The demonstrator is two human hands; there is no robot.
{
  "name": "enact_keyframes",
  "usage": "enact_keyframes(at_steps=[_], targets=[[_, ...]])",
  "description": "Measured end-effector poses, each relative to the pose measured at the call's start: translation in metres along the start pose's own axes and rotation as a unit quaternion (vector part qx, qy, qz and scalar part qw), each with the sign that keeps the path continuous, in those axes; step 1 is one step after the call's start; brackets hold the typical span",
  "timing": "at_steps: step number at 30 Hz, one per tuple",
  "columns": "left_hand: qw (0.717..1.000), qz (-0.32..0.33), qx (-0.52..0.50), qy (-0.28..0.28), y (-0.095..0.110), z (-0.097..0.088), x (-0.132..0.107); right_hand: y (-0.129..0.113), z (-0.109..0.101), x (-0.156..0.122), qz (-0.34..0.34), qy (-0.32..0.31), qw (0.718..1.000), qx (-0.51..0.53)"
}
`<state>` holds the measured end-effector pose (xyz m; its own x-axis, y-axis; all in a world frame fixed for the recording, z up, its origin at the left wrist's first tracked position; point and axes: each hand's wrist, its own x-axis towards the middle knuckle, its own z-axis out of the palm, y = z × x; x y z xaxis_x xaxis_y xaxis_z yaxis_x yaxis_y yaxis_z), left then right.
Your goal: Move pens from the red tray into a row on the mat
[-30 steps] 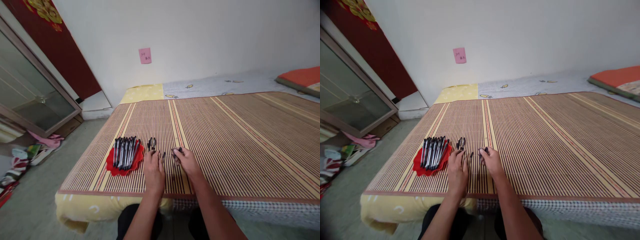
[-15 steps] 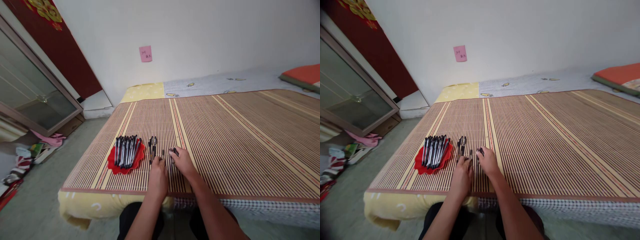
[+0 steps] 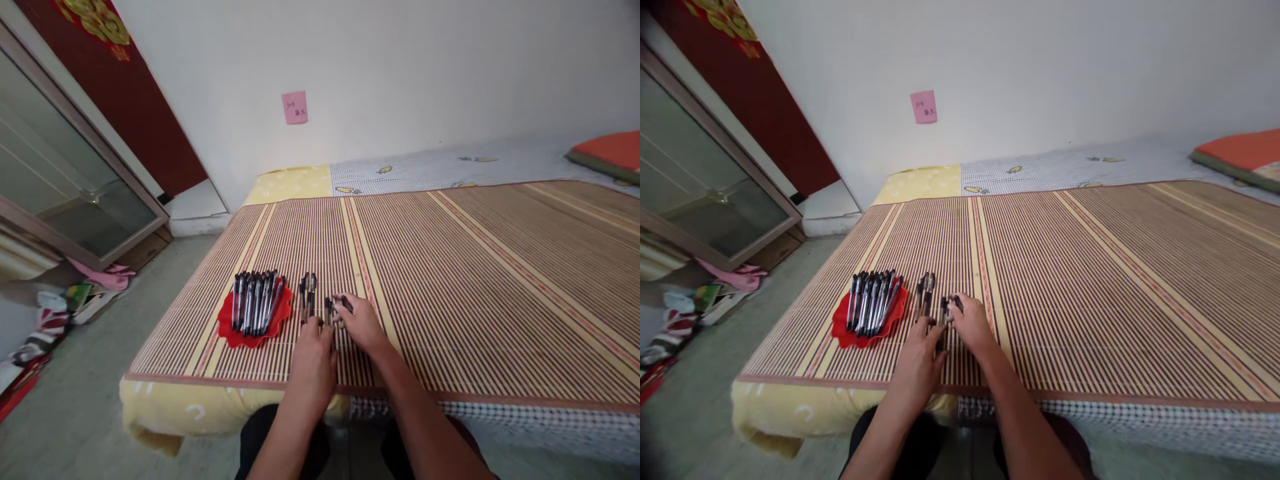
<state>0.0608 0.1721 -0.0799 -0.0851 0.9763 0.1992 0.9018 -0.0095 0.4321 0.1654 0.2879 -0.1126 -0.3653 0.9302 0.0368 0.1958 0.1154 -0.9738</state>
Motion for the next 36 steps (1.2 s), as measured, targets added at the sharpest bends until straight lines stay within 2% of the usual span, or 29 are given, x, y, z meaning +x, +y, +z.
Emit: enact_keyframes(at_steps=[3, 12, 19, 26, 32, 36], targets=[[1.0, 0.005, -0.017, -0.015, 0.0, 0.0, 0.002, -0.002, 0.002, 0.0, 0.004, -0.012, 0.999, 0.047], [0.989, -0.012, -0.134, 0.063, -0.007, 0.008, 0.009, -0.002, 0.005, 0.0, 0.0, -0.024, 0.993, 0.116], [0.993, -0.01, -0.077, 0.092, -0.009, 0.007, 0.008, -0.008, 0.005, -0.003, -0.002, -0.038, 0.994, 0.104], [0.996, -0.022, -0.011, 0.089, -0.009, 0.002, 0.008, -0.014, 0.005, -0.004, -0.047, -0.06, 0.997, -0.022], [0.996, -0.035, 0.032, 0.073, -0.006, -0.002, 0.008, -0.017, 0.005, -0.005, -0.046, -0.06, 0.997, -0.022], [0.996, -0.028, 0.058, 0.065, -0.006, -0.002, 0.01, -0.018, 0.005, -0.005, -0.043, -0.032, 0.998, -0.021]])
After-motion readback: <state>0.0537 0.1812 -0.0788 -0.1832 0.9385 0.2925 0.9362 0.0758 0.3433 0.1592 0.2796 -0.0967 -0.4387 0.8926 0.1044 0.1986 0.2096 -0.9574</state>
